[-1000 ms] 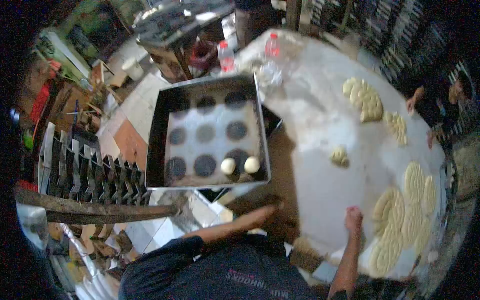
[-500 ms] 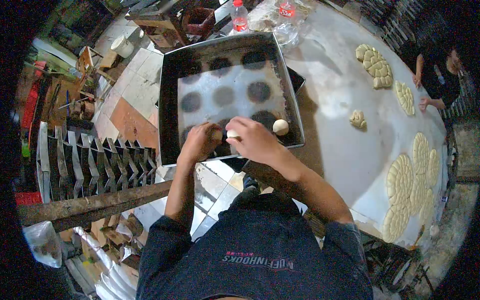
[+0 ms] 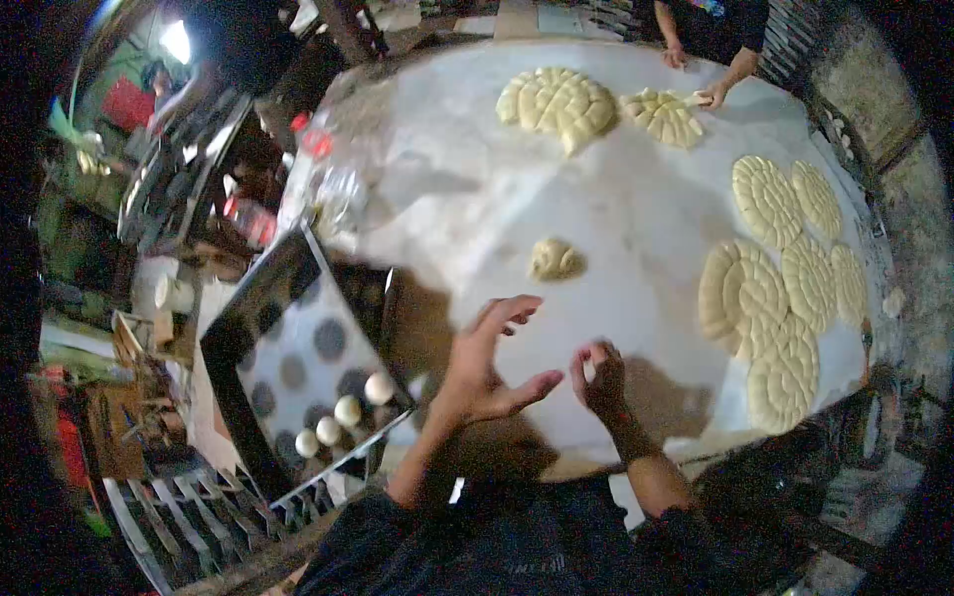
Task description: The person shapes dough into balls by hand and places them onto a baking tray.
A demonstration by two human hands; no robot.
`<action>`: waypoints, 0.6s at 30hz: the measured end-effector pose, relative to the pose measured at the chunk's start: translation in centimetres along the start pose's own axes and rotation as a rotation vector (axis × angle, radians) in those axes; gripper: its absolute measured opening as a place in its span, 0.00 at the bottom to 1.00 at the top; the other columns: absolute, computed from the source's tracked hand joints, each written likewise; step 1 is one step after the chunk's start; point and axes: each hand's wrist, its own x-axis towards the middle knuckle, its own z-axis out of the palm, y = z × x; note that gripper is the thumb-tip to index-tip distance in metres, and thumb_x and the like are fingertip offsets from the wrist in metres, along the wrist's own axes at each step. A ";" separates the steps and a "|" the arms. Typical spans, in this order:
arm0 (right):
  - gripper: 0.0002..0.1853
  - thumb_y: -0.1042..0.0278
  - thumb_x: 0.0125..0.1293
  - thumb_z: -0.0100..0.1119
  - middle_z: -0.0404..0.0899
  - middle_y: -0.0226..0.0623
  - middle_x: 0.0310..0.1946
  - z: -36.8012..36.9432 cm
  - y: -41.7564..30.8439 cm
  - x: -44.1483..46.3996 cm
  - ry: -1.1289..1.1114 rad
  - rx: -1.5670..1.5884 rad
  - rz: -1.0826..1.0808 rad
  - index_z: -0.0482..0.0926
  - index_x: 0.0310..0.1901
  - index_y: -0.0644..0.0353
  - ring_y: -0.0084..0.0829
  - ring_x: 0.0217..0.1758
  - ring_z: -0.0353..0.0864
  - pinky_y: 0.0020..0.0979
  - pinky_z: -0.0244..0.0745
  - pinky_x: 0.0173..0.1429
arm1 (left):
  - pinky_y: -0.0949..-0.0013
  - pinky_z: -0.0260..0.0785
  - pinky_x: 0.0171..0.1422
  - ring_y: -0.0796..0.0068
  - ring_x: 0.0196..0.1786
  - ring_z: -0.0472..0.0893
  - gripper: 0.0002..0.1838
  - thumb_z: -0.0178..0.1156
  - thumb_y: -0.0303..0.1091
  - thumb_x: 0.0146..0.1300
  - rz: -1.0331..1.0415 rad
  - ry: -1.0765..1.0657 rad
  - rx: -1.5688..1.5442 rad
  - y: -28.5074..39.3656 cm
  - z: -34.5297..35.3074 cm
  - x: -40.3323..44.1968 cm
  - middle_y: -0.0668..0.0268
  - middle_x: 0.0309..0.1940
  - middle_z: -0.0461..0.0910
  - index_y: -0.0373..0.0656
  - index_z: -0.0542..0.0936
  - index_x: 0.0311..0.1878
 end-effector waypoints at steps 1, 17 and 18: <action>0.06 0.71 0.57 0.59 0.73 0.45 0.32 -0.7 2.6 -1.9 0.122 -0.316 -0.086 0.73 0.32 0.62 0.49 0.39 0.73 0.43 0.68 0.45 | 0.64 0.71 0.54 0.65 0.51 0.77 0.38 0.75 0.43 0.45 -0.007 -0.050 -0.047 -1.2 2.5 3.3 0.58 0.50 0.77 0.40 0.73 0.59; 0.04 0.65 0.59 0.56 0.74 0.40 0.31 -9.9 7.9 -2.2 -0.058 -0.283 0.103 0.74 0.33 0.53 0.41 0.39 0.74 0.46 0.65 0.48 | 0.59 0.72 0.48 0.61 0.48 0.78 0.27 0.50 0.40 0.70 -0.512 -0.266 1.184 -37.1 1.0 47.9 0.57 0.54 0.76 0.38 0.64 0.68; 0.05 0.63 0.61 0.55 0.75 0.41 0.32 -9.8 8.0 -2.1 -0.120 -0.284 0.075 0.74 0.34 0.53 0.41 0.40 0.74 0.47 0.65 0.49 | 0.57 0.72 0.50 0.58 0.50 0.78 0.25 0.49 0.37 0.69 -0.312 -0.405 1.550 -37.5 1.4 48.1 0.56 0.55 0.76 0.38 0.65 0.67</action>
